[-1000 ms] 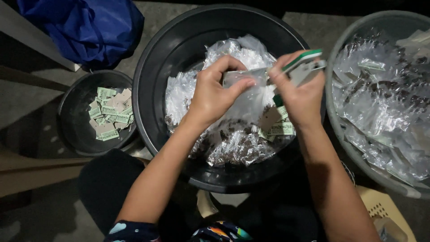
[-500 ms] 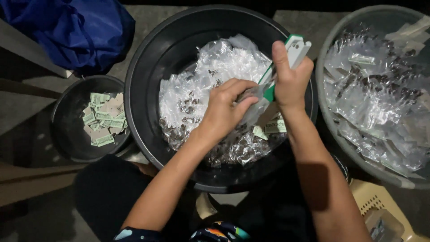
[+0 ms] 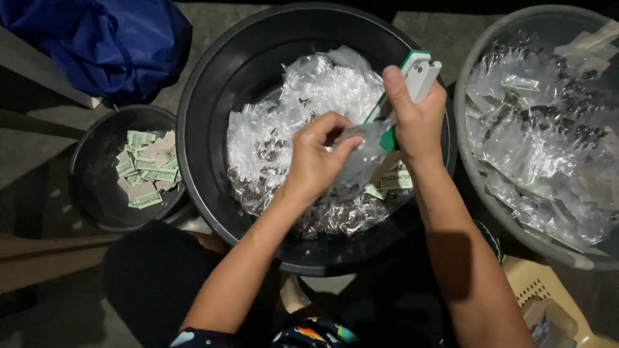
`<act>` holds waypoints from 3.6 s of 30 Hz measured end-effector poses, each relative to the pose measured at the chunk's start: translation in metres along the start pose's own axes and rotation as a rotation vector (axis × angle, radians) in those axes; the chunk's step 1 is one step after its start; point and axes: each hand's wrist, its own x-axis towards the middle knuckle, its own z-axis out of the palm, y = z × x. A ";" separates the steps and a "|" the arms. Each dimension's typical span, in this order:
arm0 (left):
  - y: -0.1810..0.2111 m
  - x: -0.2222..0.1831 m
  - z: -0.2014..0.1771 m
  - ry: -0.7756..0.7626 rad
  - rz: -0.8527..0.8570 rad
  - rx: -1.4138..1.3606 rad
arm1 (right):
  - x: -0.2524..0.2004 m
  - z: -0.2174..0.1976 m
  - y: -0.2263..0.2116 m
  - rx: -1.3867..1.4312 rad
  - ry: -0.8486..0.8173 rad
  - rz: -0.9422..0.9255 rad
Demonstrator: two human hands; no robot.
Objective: Stapling identification labels onto small plastic bags containing metal components
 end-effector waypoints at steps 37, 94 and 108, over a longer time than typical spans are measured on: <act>-0.048 -0.004 0.031 0.051 -0.186 0.028 | 0.001 0.017 0.038 0.007 0.112 0.028; -0.025 0.026 -0.023 -0.182 0.129 -0.306 | -0.016 -0.018 0.018 0.593 -0.240 0.673; -0.040 0.021 -0.035 -0.257 -0.424 -0.491 | -0.014 -0.019 0.030 -0.020 -0.183 0.403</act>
